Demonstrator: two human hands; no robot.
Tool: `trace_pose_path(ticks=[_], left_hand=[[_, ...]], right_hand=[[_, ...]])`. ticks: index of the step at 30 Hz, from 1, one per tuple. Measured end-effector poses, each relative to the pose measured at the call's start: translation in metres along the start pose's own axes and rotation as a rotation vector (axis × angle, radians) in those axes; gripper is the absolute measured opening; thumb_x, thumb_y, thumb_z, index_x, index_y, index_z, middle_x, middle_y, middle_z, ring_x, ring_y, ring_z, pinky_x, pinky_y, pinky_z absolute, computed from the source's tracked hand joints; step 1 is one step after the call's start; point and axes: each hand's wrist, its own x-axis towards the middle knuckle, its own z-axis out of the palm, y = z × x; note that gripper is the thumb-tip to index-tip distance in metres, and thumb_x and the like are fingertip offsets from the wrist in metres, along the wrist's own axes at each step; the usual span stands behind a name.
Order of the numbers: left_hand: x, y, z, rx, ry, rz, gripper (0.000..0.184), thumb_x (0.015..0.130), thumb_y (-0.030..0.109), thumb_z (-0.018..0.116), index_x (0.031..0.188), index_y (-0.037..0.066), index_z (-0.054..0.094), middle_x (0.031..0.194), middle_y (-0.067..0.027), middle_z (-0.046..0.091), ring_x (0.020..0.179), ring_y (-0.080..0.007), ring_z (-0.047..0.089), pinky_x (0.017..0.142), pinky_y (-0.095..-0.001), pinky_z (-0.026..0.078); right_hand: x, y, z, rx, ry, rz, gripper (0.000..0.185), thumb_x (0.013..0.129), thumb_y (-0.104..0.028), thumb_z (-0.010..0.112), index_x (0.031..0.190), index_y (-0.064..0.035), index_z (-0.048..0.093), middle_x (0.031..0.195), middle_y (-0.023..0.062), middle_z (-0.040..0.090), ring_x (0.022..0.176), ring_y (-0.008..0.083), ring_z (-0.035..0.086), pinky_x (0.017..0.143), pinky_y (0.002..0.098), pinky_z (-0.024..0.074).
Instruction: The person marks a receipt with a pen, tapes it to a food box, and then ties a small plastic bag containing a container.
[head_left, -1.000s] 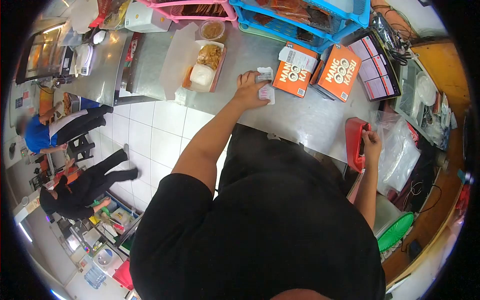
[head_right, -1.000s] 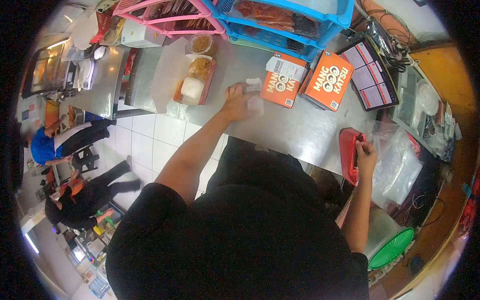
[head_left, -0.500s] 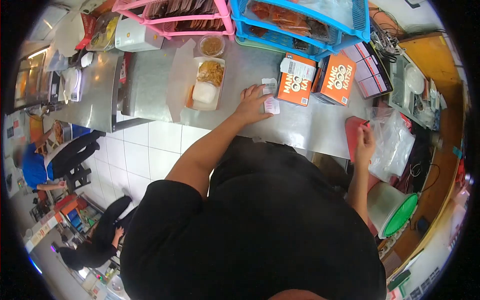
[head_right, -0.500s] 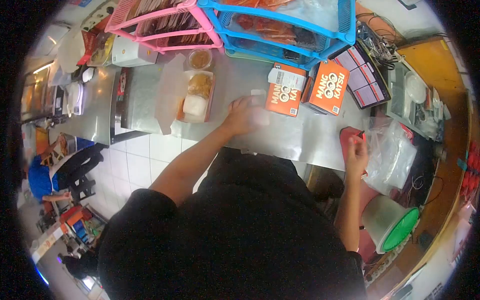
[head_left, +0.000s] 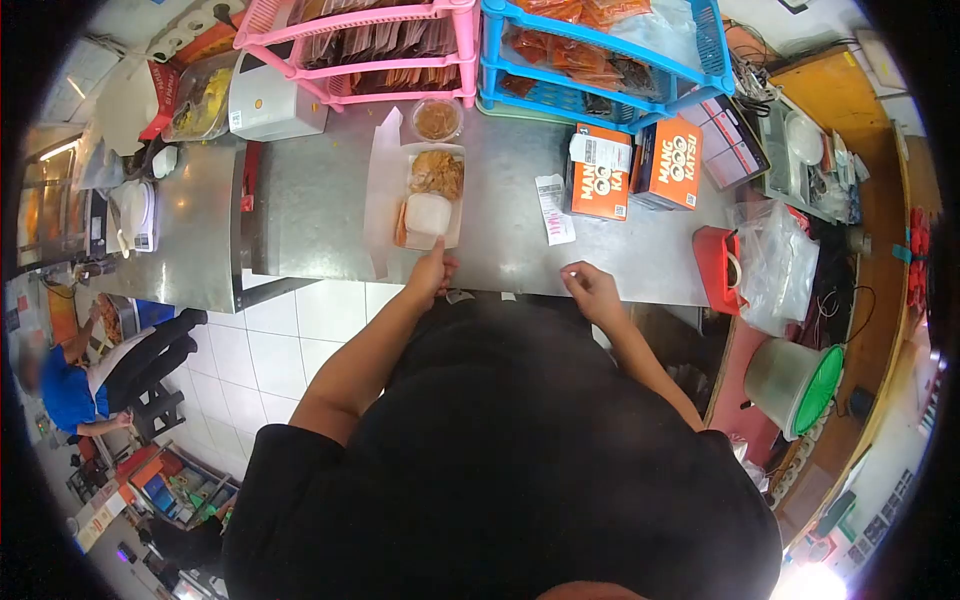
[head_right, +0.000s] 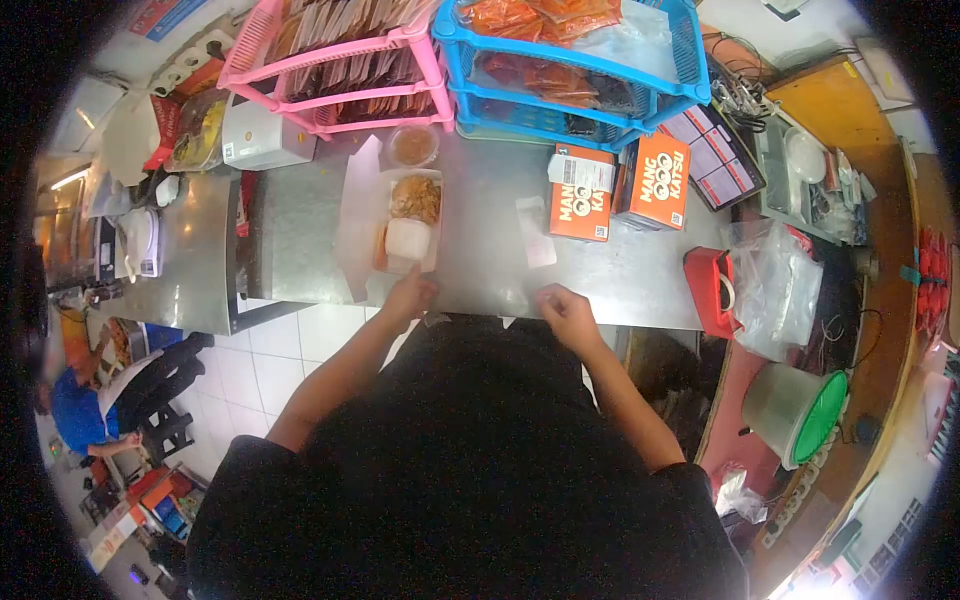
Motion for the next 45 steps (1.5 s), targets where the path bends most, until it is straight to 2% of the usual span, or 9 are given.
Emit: trace_pose_path(ticks=[3, 6, 11, 17, 24, 28, 32, 37, 45], left_hand=[[0.015, -0.013, -0.026, 0.048, 0.038, 0.084, 0.048, 0.087, 0.049, 0.044, 0.076, 0.003, 0.053, 0.059, 0.0003, 0.041, 0.045, -0.0099, 0.035, 0.040, -0.0263, 0.028], [0.009, -0.019, -0.055, 0.346, 0.024, 0.265, 0.045, 0.085, 0.044, 0.049, 0.080, 0.000, 0.055, 0.062, -0.0048, 0.050, 0.050, -0.0139, 0.045, 0.045, -0.0290, 0.036], [-0.014, -0.009, -0.111, 0.840, 0.290, 0.407, 0.042, 0.081, 0.033, 0.058, 0.097, -0.006, 0.057, 0.081, -0.0152, 0.062, 0.071, -0.0253, 0.059, 0.067, -0.0328, 0.046], [-0.021, -0.009, -0.143, 0.511, 0.527, 0.550, 0.049, 0.078, 0.026, 0.064, 0.113, -0.005, 0.049, 0.090, -0.0175, 0.061, 0.080, -0.0250, 0.061, 0.071, -0.0322, 0.047], [-0.017, -0.014, -0.151, 0.189, 0.360, 0.522, 0.046, 0.080, 0.007, 0.049, 0.124, -0.001, 0.038, 0.106, -0.0166, 0.053, 0.089, -0.0241, 0.059, 0.066, -0.0294, 0.052], [-0.025, -0.021, -0.182, 0.234, 0.494, 0.511, 0.051, 0.079, 0.006, 0.046, 0.129, 0.002, 0.035, 0.107, -0.0191, 0.052, 0.091, -0.0260, 0.059, 0.066, -0.0299, 0.053], [-0.042, -0.015, -0.213, 0.461, 0.562, 0.587, 0.061, 0.074, -0.002, 0.041, 0.134, 0.005, 0.032, 0.118, -0.0202, 0.051, 0.109, -0.0286, 0.050, 0.094, -0.0338, 0.037], [-0.032, -0.017, -0.230, 0.535, 0.621, 0.623, 0.059, 0.074, -0.005, 0.038, 0.132, 0.006, 0.037, 0.118, -0.0177, 0.053, 0.113, -0.0274, 0.050, 0.093, -0.0334, 0.039], [-0.030, 0.008, -0.175, 0.739, 0.395, 0.774, 0.057, 0.075, -0.001, 0.042, 0.131, 0.011, 0.039, 0.115, -0.0230, 0.053, 0.105, -0.0338, 0.054, 0.090, -0.0372, 0.041]], right_hand=[[0.003, -0.011, 0.017, -0.006, -0.044, -0.036, 0.017, 0.084, -0.017, 0.058, 0.092, -0.0017, 0.061, 0.070, 0.0071, 0.060, 0.060, 0.0111, 0.051, 0.059, 0.0266, 0.0442], [0.005, -0.013, 0.024, -0.046, -0.050, -0.057, 0.020, 0.084, -0.019, 0.058, 0.093, -0.0017, 0.061, 0.077, 0.0101, 0.063, 0.065, 0.0133, 0.056, 0.064, 0.0276, 0.0461], [0.010, -0.014, 0.031, -0.066, -0.088, 0.020, 0.023, 0.084, -0.022, 0.059, 0.094, -0.0015, 0.060, 0.080, 0.0115, 0.063, 0.069, 0.0163, 0.058, 0.068, 0.0292, 0.0468], [0.024, -0.026, 0.038, -0.112, -0.146, 0.047, 0.024, 0.084, -0.022, 0.059, 0.098, -0.0028, 0.060, 0.082, 0.0125, 0.063, 0.072, 0.0172, 0.059, 0.069, 0.0296, 0.0468], [0.026, -0.029, 0.041, -0.090, -0.150, 0.016, 0.025, 0.084, -0.023, 0.059, 0.099, -0.0040, 0.061, 0.080, 0.0120, 0.063, 0.069, 0.0184, 0.057, 0.067, 0.0301, 0.0465], [0.021, -0.013, 0.041, -0.130, -0.155, 0.029, 0.024, 0.083, -0.024, 0.060, 0.099, -0.0044, 0.060, 0.077, 0.0104, 0.062, 0.068, 0.0177, 0.057, 0.066, 0.0295, 0.0466], [0.018, -0.006, 0.042, -0.116, -0.160, 0.027, 0.023, 0.083, -0.022, 0.060, 0.098, -0.0047, 0.061, 0.076, 0.0099, 0.062, 0.067, 0.0169, 0.057, 0.065, 0.0289, 0.0467], [0.024, -0.011, 0.046, -0.075, -0.179, 0.035, 0.021, 0.083, -0.020, 0.060, 0.097, -0.0046, 0.061, 0.078, 0.0095, 0.063, 0.068, 0.0163, 0.057, 0.066, 0.0289, 0.0467], [0.031, -0.021, 0.046, -0.103, -0.174, 0.013, 0.021, 0.084, -0.021, 0.059, 0.096, -0.0044, 0.061, 0.076, 0.0087, 0.062, 0.066, 0.0153, 0.056, 0.065, 0.0285, 0.0466]])
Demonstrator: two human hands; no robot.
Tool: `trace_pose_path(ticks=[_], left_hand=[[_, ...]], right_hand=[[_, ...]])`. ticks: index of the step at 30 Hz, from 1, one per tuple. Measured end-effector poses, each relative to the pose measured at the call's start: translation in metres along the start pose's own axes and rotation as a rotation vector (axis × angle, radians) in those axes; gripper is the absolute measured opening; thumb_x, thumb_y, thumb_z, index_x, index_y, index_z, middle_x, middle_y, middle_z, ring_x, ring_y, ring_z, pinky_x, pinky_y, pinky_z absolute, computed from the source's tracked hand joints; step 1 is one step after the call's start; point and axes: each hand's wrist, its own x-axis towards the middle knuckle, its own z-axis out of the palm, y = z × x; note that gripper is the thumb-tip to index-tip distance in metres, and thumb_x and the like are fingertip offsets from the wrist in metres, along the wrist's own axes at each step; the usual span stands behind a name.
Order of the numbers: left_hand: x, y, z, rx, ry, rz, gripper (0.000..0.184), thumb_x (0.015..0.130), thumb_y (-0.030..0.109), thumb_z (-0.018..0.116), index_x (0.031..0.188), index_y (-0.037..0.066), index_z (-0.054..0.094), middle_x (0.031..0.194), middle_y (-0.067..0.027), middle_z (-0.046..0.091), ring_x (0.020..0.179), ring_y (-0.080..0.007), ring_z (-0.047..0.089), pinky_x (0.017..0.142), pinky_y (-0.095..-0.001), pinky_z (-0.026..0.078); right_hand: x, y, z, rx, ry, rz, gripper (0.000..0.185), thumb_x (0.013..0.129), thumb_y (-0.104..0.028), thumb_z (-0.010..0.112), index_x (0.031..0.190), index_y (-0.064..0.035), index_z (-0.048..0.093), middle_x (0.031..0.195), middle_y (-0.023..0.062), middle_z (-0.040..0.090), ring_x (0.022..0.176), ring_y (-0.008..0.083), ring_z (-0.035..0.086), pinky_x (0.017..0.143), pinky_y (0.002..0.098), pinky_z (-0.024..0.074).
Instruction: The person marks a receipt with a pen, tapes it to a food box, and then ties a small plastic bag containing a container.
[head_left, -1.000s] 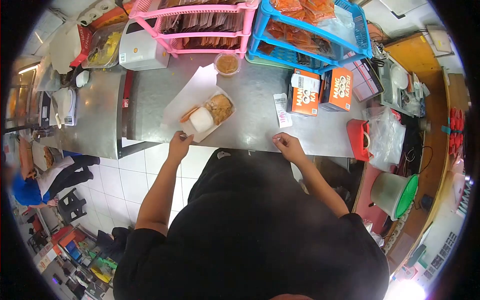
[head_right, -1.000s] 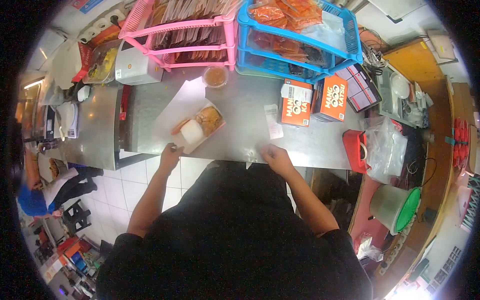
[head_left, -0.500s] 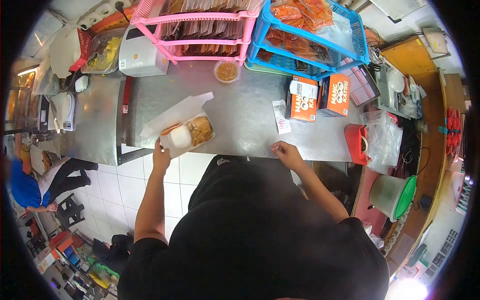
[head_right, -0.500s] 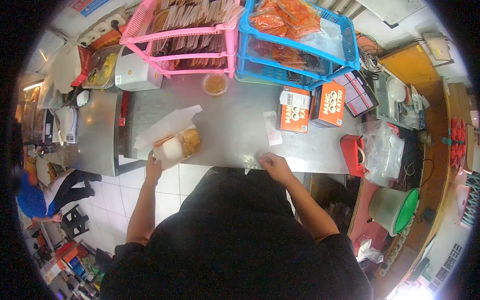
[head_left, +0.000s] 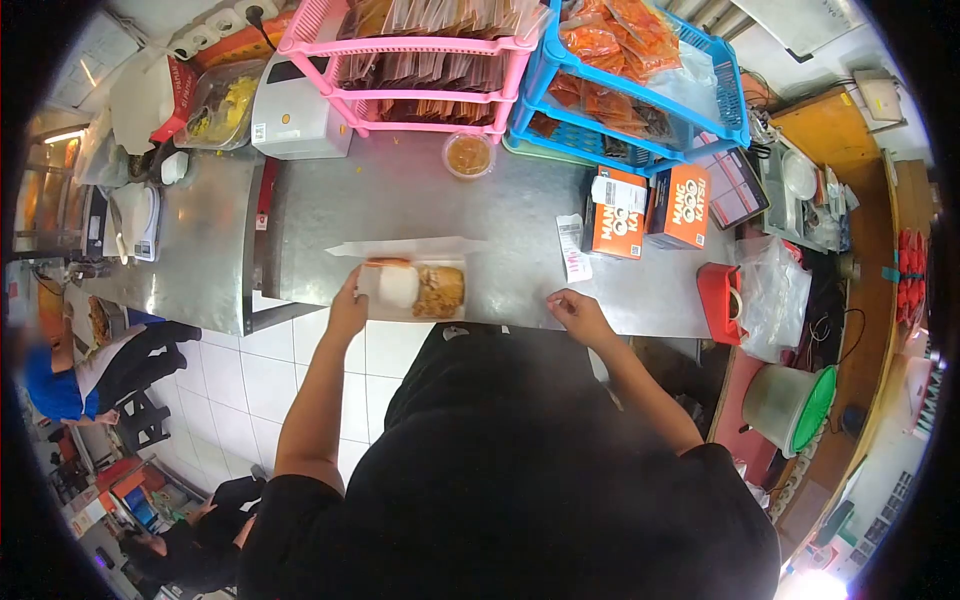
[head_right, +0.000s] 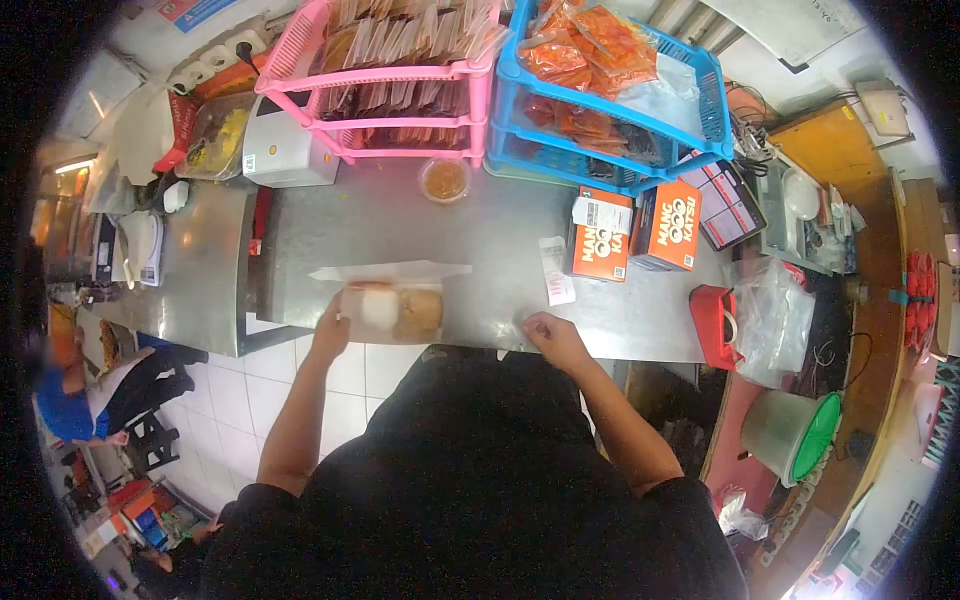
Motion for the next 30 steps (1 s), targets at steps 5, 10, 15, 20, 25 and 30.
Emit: trace_pose_path(ticks=[5, 10, 15, 20, 25, 30], left_hand=[[0.003, 0.023, 0.032, -0.064, -0.096, -0.023, 0.057, 0.076, 0.001, 0.043, 0.132, 0.011, 0.038, 0.112, -0.0241, 0.054, 0.102, -0.0341, 0.055, 0.088, -0.0371, 0.042], [0.002, 0.034, 0.051, -0.192, -0.186, -0.028, 0.060, 0.078, 0.004, 0.048, 0.136, 0.009, 0.032, 0.108, -0.0221, 0.056, 0.095, -0.0286, 0.057, 0.081, -0.0340, 0.045], [0.005, 0.028, 0.048, -0.355, -0.120, -0.179, 0.076, 0.077, 0.014, 0.064, 0.140, 0.010, 0.020, 0.115, -0.0213, 0.050, 0.096, -0.0285, 0.056, 0.078, -0.0346, 0.047], [0.018, 0.051, 0.013, -0.344, 0.181, -0.043, 0.085, 0.071, 0.021, 0.073, 0.139, 0.010, 0.023, 0.125, -0.0183, 0.041, 0.108, -0.0285, 0.049, 0.082, -0.0372, 0.046], [0.043, 0.064, -0.011, -0.006, 0.243, 0.426, 0.043, 0.067, 0.018, 0.076, 0.106, 0.009, 0.060, 0.124, -0.0130, 0.043, 0.110, -0.0295, 0.047, 0.092, -0.0398, 0.039], [0.052, 0.070, -0.011, 0.019, 0.185, 0.416, 0.019, 0.065, 0.013, 0.076, 0.075, 0.006, 0.062, 0.113, -0.0116, 0.053, 0.110, -0.0273, 0.047, 0.091, -0.0386, 0.039]], right_hand=[[0.001, 0.010, 0.001, 0.023, 0.011, 0.011, 0.023, 0.082, -0.021, 0.061, 0.098, -0.0034, 0.061, 0.072, 0.0091, 0.060, 0.064, 0.0153, 0.055, 0.063, 0.0281, 0.0466], [0.002, 0.007, 0.001, 0.022, 0.158, -0.042, 0.030, 0.081, -0.019, 0.062, 0.105, -0.0036, 0.058, 0.077, 0.0092, 0.060, 0.065, 0.0167, 0.056, 0.063, 0.0291, 0.0472], [0.006, 0.011, -0.003, 0.029, 0.221, -0.078, 0.035, 0.078, -0.017, 0.064, 0.108, -0.0036, 0.056, 0.084, 0.0099, 0.061, 0.068, 0.0182, 0.058, 0.065, 0.0299, 0.0475], [0.013, 0.008, -0.007, 0.035, 0.306, -0.112, 0.039, 0.075, -0.017, 0.067, 0.109, -0.0026, 0.055, 0.093, 0.0112, 0.060, 0.073, 0.0197, 0.059, 0.068, 0.0311, 0.0479], [0.034, -0.014, -0.007, -0.042, 0.328, -0.244, 0.058, 0.072, -0.019, 0.071, 0.122, -0.0048, 0.046, 0.111, 0.0138, 0.054, 0.094, 0.0226, 0.055, 0.076, 0.0334, 0.0471], [0.063, -0.052, -0.012, -0.149, 0.268, -0.529, 0.058, 0.074, -0.026, 0.070, 0.123, -0.0053, 0.047, 0.116, 0.0174, 0.054, 0.107, 0.0285, 0.052, 0.081, 0.0355, 0.0464]])
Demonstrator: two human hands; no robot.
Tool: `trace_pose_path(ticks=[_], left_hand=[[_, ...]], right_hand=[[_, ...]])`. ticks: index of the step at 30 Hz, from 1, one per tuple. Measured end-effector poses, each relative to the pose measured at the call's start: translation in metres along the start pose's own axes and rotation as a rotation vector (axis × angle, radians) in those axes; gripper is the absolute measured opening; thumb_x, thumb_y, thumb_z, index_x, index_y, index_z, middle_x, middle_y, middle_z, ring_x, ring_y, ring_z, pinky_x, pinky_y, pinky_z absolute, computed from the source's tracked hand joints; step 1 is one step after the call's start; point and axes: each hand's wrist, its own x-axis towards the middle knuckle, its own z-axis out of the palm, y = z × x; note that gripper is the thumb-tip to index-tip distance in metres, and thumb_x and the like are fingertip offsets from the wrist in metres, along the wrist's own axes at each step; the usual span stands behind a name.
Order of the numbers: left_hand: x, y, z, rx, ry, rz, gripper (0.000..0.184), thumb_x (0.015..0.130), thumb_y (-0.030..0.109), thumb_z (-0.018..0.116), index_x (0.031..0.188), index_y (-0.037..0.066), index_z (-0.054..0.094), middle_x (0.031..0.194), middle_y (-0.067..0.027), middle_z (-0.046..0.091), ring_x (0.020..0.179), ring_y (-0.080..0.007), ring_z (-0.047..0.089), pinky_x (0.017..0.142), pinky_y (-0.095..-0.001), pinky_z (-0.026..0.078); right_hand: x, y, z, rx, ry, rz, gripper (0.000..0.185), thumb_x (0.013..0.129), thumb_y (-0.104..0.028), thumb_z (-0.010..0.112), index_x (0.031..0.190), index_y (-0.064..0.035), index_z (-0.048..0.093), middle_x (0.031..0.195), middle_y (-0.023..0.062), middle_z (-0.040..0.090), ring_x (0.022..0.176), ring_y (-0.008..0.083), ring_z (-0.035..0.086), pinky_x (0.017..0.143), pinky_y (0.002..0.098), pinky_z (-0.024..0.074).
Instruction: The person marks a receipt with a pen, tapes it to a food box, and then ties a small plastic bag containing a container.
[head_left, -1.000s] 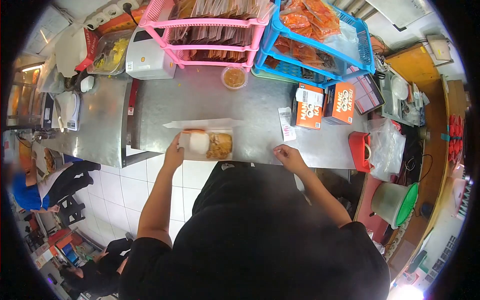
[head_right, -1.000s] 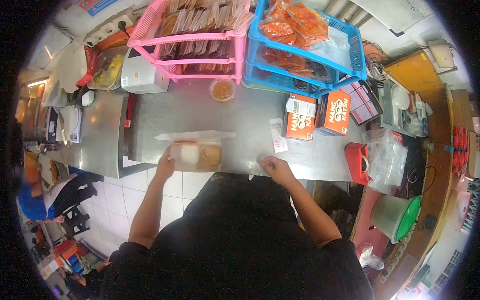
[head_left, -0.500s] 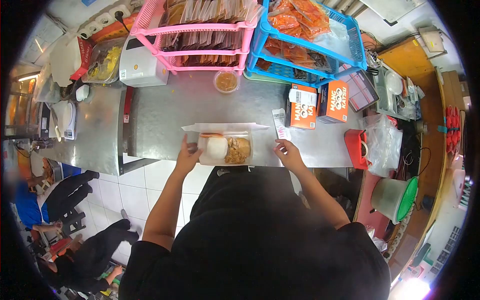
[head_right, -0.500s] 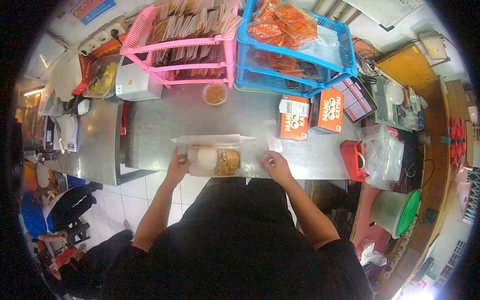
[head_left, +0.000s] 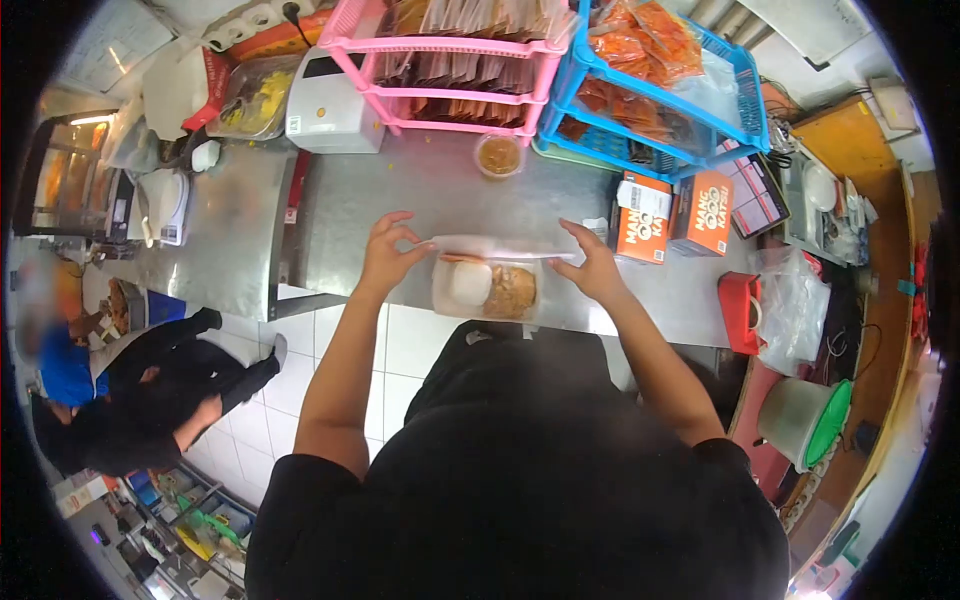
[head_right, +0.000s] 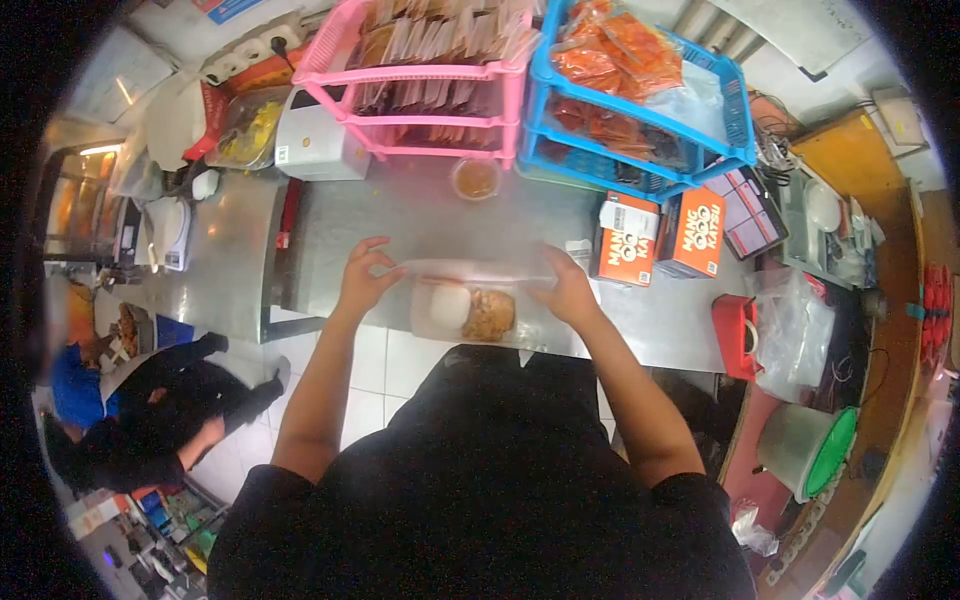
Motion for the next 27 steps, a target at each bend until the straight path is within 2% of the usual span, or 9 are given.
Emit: trace_pose_path(ticks=[4, 5, 7, 9, 13, 19, 22, 24, 27], left_hand=[[0.001, -0.010, 0.014, -0.255, -0.099, 0.113, 0.015, 0.071, 0.009, 0.069, 0.074, 0.006, 0.055, 0.105, -0.0103, 0.056, 0.104, -0.0229, 0.050, 0.087, -0.0344, 0.040], [-0.003, -0.015, 0.024, -0.249, -0.094, 0.109, 0.015, 0.071, 0.009, 0.069, 0.074, 0.006, 0.055, 0.105, -0.0104, 0.056, 0.104, -0.0229, 0.050, 0.087, -0.0344, 0.040], [-0.013, -0.019, 0.048, -0.924, -0.191, -0.236, 0.015, 0.078, 0.009, 0.058, 0.091, 0.008, 0.052, 0.099, -0.0102, 0.055, 0.101, -0.0194, 0.050, 0.086, -0.0327, 0.040], [-0.011, 0.035, 0.055, -0.913, -0.088, -0.417, 0.017, 0.080, 0.004, 0.048, 0.097, 0.006, 0.048, 0.099, -0.0109, 0.054, 0.100, -0.0184, 0.051, 0.084, -0.0330, 0.043], [0.003, 0.068, 0.061, -0.763, 0.051, -0.659, 0.030, 0.081, -0.002, 0.033, 0.109, 0.003, 0.044, 0.103, -0.0156, 0.055, 0.102, -0.0212, 0.052, 0.083, -0.0343, 0.047], [-0.013, 0.018, 0.026, -0.401, -0.648, -0.369, 0.042, 0.084, -0.001, 0.035, 0.124, 0.003, 0.046, 0.119, -0.0131, 0.054, 0.107, -0.0198, 0.052, 0.089, -0.0288, 0.042], [-0.043, 0.045, 0.040, -0.497, -0.420, -0.587, 0.038, 0.087, 0.005, 0.041, 0.124, 0.006, 0.049, 0.118, -0.0097, 0.055, 0.111, -0.0185, 0.050, 0.091, -0.0296, 0.041], [-0.078, 0.017, 0.075, -0.653, -0.298, -0.505, 0.039, 0.086, 0.011, 0.052, 0.124, 0.008, 0.048, 0.124, -0.0149, 0.050, 0.117, -0.0246, 0.046, 0.094, -0.0324, 0.039], [-0.101, 0.024, 0.080, -0.451, -0.132, -0.117, 0.053, 0.079, 0.015, 0.063, 0.128, 0.008, 0.044, 0.135, -0.0215, 0.035, 0.123, -0.0317, 0.039, 0.098, -0.0350, 0.036]], right_hand=[[0.015, -0.005, 0.009, -0.019, -0.354, 0.147, 0.043, 0.082, -0.030, 0.062, 0.114, -0.0017, 0.054, 0.104, 0.0197, 0.060, 0.097, 0.0296, 0.058, 0.081, 0.0337, 0.0455], [0.016, -0.001, 0.015, -0.034, -0.280, 0.068, 0.039, 0.085, -0.030, 0.058, 0.110, -0.0001, 0.055, 0.097, 0.0184, 0.061, 0.092, 0.0279, 0.059, 0.081, 0.0330, 0.0447], [0.016, 0.004, 0.030, -0.044, -0.210, -0.014, 0.036, 0.088, -0.030, 0.054, 0.106, 0.0016, 0.057, 0.091, 0.0170, 0.063, 0.086, 0.0262, 0.060, 0.081, 0.0323, 0.0440], [0.015, -0.002, 0.053, 0.401, 0.019, 0.235, 0.033, 0.091, -0.027, 0.050, 0.104, 0.0015, 0.057, 0.096, 0.0130, 0.061, 0.090, 0.0216, 0.057, 0.085, 0.0316, 0.0410], [0.021, -0.020, 0.064, 0.568, 0.170, 0.314, 0.029, 0.093, -0.022, 0.045, 0.109, 0.0001, 0.055, 0.103, 0.0099, 0.057, 0.096, 0.0175, 0.052, 0.088, 0.0301, 0.0386], [0.007, -0.017, 0.011, -0.064, -0.421, -0.013, 0.033, 0.091, -0.007, 0.038, 0.123, -0.0025, 0.046, 0.115, 0.0158, 0.054, 0.110, 0.0233, 0.049, 0.095, 0.0321, 0.0359], [-0.019, 0.002, 0.039, 0.267, -0.337, 0.187, 0.034, 0.090, -0.005, 0.041, 0.123, -0.0040, 0.046, 0.121, 0.0183, 0.050, 0.119, 0.0268, 0.043, 0.100, 0.0338, 0.0327], [-0.037, 0.011, 0.057, 0.239, -0.068, -0.011, 0.041, 0.083, 0.002, 0.043, 0.123, -0.0027, 0.045, 0.123, 0.0207, 0.048, 0.117, 0.0335, 0.043, 0.101, 0.0375, 0.0312], [-0.059, 0.002, 0.046, 0.298, -0.257, -0.020, 0.064, 0.079, -0.014, 0.063, 0.134, -0.0053, 0.031, 0.139, 0.0229, 0.025, 0.131, 0.0335, 0.023, 0.106, 0.0363, 0.0232]])
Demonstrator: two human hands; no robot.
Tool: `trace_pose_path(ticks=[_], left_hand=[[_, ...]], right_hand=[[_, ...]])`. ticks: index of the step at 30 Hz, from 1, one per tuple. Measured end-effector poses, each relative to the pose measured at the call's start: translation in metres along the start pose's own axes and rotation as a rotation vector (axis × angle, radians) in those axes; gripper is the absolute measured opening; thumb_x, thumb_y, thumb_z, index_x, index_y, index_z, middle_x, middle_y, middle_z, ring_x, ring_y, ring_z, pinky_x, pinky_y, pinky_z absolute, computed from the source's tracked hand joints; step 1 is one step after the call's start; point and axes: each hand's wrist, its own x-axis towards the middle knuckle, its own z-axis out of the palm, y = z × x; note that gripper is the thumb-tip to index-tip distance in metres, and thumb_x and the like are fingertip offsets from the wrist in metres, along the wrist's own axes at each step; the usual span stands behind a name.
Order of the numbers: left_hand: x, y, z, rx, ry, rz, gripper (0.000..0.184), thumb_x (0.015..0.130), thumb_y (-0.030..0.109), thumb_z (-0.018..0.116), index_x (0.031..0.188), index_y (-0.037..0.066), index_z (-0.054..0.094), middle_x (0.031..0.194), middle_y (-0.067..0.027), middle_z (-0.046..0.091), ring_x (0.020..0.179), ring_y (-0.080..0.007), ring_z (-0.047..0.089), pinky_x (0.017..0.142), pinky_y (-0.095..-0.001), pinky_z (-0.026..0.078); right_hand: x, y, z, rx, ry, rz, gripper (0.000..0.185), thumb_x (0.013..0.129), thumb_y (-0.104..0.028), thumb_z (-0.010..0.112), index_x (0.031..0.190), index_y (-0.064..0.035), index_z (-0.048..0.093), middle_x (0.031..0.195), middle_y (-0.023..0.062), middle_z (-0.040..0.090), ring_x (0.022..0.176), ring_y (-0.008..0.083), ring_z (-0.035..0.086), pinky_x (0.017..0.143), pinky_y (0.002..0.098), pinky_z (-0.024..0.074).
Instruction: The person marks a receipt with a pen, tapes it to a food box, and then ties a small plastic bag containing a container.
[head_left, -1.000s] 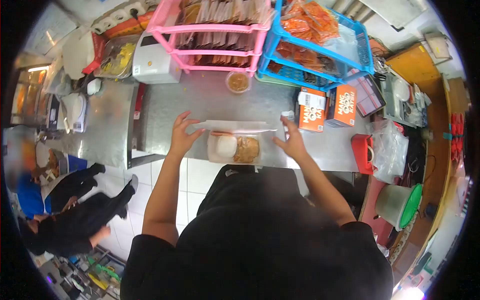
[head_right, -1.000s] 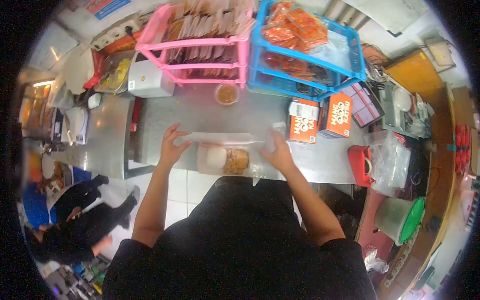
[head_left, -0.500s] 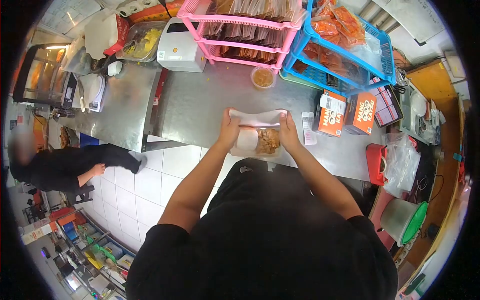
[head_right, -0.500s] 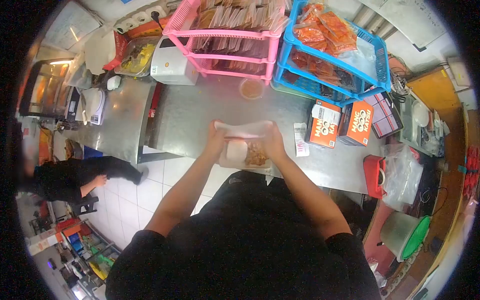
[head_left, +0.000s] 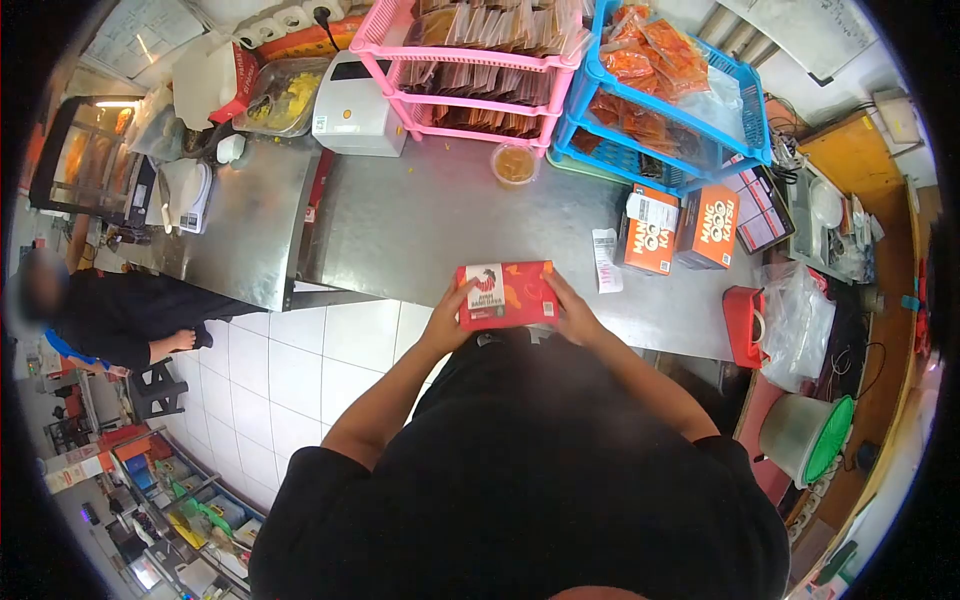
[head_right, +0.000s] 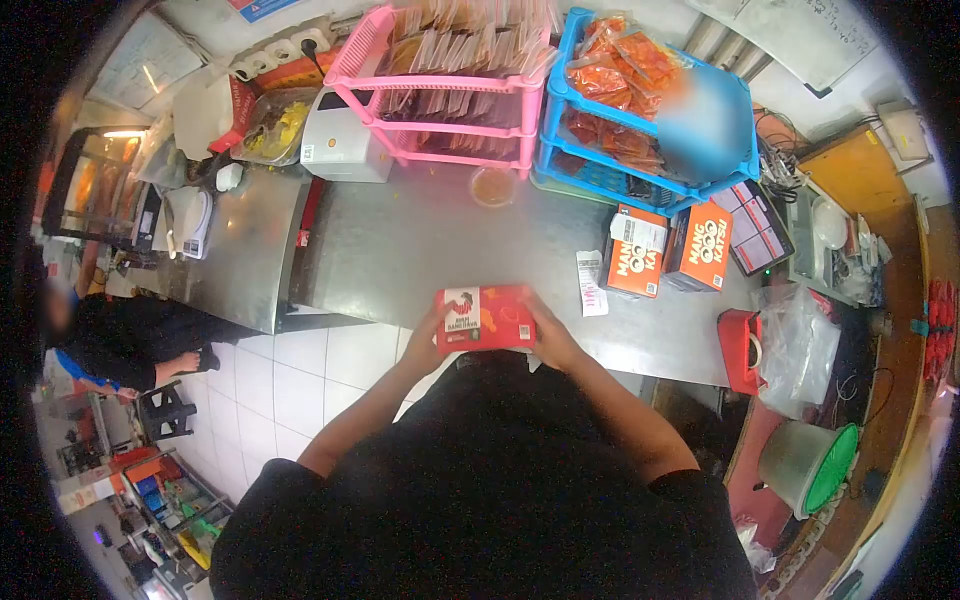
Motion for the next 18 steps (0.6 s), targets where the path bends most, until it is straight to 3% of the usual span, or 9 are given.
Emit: trace_pose_path(ticks=[2, 3, 6, 9, 12, 14, 15, 17, 18], left_hand=[[-0.004, 0.012, -0.010, 0.201, -0.157, 0.073, 0.069, 0.072, 0.019, 0.071, 0.132, 0.008, 0.038, 0.140, -0.0260, 0.021, 0.127, -0.0370, 0.032, 0.101, -0.0364, 0.034], [-0.004, 0.012, -0.013, 0.200, -0.157, 0.076, 0.069, 0.072, 0.019, 0.071, 0.132, 0.008, 0.038, 0.140, -0.0260, 0.021, 0.127, -0.0370, 0.032, 0.101, -0.0364, 0.034], [0.003, 0.015, -0.018, 0.244, -0.267, 0.023, 0.078, 0.069, 0.024, 0.074, 0.135, 0.011, 0.034, 0.141, -0.0266, 0.017, 0.129, -0.0381, 0.028, 0.102, -0.0380, 0.032], [0.013, 0.011, -0.016, 0.347, -0.307, 0.074, 0.083, 0.067, 0.030, 0.076, 0.136, 0.016, 0.033, 0.141, -0.0265, 0.018, 0.129, -0.0394, 0.027, 0.103, -0.0397, 0.030], [0.020, -0.006, -0.015, 0.208, -0.433, -0.076, 0.085, 0.066, 0.036, 0.076, 0.137, 0.022, 0.033, 0.142, -0.0262, 0.015, 0.129, -0.0400, 0.025, 0.103, -0.0390, 0.030], [0.015, 0.000, -0.015, 0.508, -0.432, 0.035, 0.085, 0.065, 0.041, 0.075, 0.137, 0.023, 0.033, 0.142, -0.0250, 0.013, 0.128, -0.0434, 0.024, 0.104, -0.0449, 0.026], [0.013, 0.020, -0.014, 0.509, -0.440, 0.045, 0.085, 0.065, 0.041, 0.075, 0.137, 0.023, 0.033, 0.142, -0.0250, 0.013, 0.128, -0.0434, 0.024, 0.104, -0.0449, 0.026], [0.010, 0.057, -0.004, 0.888, -0.266, 0.162, 0.085, 0.063, 0.047, 0.074, 0.135, 0.023, 0.037, 0.143, -0.0243, 0.011, 0.127, -0.0478, 0.020, 0.103, -0.0548, 0.020], [0.011, 0.050, 0.010, 0.748, -0.168, 0.208, 0.077, 0.066, 0.049, 0.070, 0.132, 0.022, 0.040, 0.143, -0.0235, 0.014, 0.128, -0.0492, 0.017, 0.101, -0.0602, 0.016]], right_hand=[[-0.004, -0.003, -0.009, -0.069, -0.198, 0.017, 0.100, 0.065, -0.028, 0.079, 0.140, -0.0077, 0.016, 0.146, 0.0233, -0.001, 0.136, 0.0329, 0.004, 0.109, 0.0355, 0.0172], [-0.005, 0.000, -0.009, -0.072, -0.196, 0.016, 0.100, 0.065, -0.028, 0.079, 0.140, -0.0077, 0.016, 0.146, 0.0233, -0.001, 0.136, 0.0329, 0.004, 0.109, 0.0355, 0.0172], [0.001, -0.006, -0.011, -0.029, -0.169, 0.044, 0.093, 0.067, -0.028, 0.077, 0.140, -0.0102, 0.021, 0.146, 0.0234, 0.001, 0.136, 0.0332, 0.008, 0.108, 0.0356, 0.0181], [0.006, -0.013, -0.013, -0.133, -0.326, 0.132, 0.085, 0.070, -0.025, 0.075, 0.138, -0.0138, 0.027, 0.145, 0.0236, 0.001, 0.136, 0.0330, 0.010, 0.108, 0.0348, 0.0183], [0.002, 0.003, -0.007, -0.110, -0.310, 0.143, 0.072, 0.074, -0.021, 0.069, 0.136, -0.0156, 0.033, 0.145, 0.0239, 0.002, 0.134, 0.0357, 0.014, 0.108, 0.0358, 0.0199], [-0.007, 0.002, 0.003, -0.714, -0.230, 0.021, 0.067, 0.077, -0.023, 0.064, 0.136, -0.0165, 0.033, 0.145, 0.0239, 0.005, 0.133, 0.0393, 0.018, 0.107, 0.0379, 0.0225], [-0.008, 0.000, 0.004, -0.716, -0.219, 0.027, 0.067, 0.077, -0.023, 0.064, 0.136, -0.0165, 0.033, 0.145, 0.0239, 0.005, 0.133, 0.0393, 0.018, 0.107, 0.0379, 0.0225], [-0.013, -0.005, 0.002, -0.667, -0.180, -0.041, 0.064, 0.079, -0.028, 0.061, 0.136, -0.0163, 0.033, 0.144, 0.0247, 0.007, 0.131, 0.0429, 0.019, 0.106, 0.0394, 0.0247], [-0.017, -0.001, 0.003, -0.678, -0.144, -0.007, 0.064, 0.079, -0.028, 0.061, 0.136, -0.0163, 0.033, 0.144, 0.0247, 0.007, 0.131, 0.0429, 0.019, 0.106, 0.0394, 0.0247]])
